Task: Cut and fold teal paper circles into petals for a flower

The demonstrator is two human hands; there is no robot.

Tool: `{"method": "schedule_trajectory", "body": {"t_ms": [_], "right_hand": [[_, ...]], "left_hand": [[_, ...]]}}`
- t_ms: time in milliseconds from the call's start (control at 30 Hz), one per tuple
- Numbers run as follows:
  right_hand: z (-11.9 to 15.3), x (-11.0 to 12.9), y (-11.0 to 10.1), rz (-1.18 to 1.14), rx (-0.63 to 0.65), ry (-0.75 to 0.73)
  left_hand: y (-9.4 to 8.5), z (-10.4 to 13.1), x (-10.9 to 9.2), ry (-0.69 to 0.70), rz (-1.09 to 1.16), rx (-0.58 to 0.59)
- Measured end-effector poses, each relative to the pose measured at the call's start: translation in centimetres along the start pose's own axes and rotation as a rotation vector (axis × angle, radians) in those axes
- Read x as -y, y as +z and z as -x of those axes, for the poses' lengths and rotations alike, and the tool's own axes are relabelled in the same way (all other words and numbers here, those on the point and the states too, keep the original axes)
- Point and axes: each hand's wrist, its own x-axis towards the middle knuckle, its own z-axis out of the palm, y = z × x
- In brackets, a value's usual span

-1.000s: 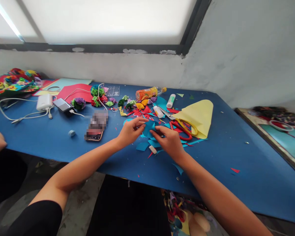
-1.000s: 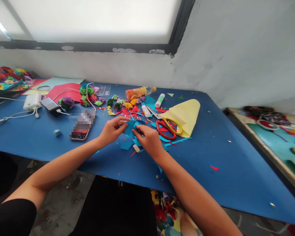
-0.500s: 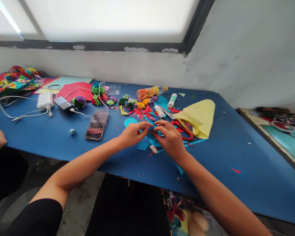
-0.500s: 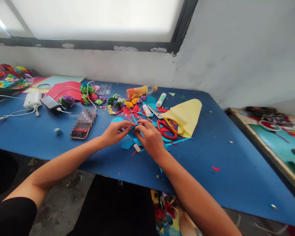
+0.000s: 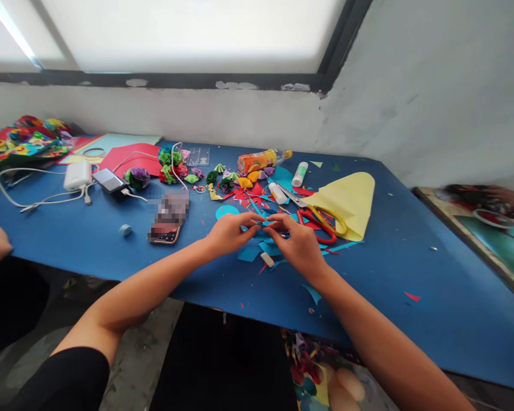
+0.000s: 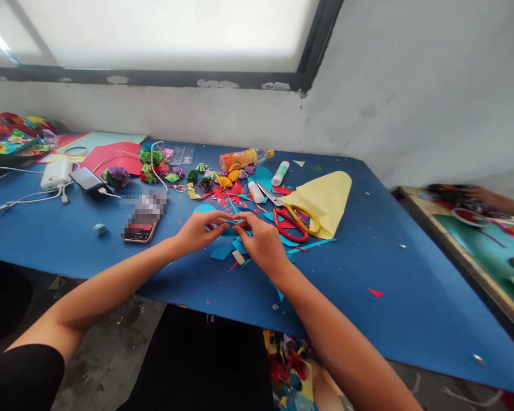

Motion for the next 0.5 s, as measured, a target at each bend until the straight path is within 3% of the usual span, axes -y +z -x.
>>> {"method": "schedule_trajectory", "body": {"t_ms": [167,233,367,500], "right_hand": [[0.3,0.5,0.0,-0.006,0.008,-0.063],[0.3,0.8,0.1,-0.031,-0.006,-0.057],[-0.1,1.0,0.0,-0.301,-0.080,0.155],[-0.6,0.6,-0.1,-0.560,0.039,0.403]], "left_hand": [[0.2,0.2,0.0,-0.017,-0.047,0.046],[0.3,0.2,-0.2,-0.028,0.037,0.034],[0.0,-0.2,-0.7,-0.102,0.387,-0.097],[-0.5,-0.7,-1.1,-0.063,0.534,-0.252]]}}
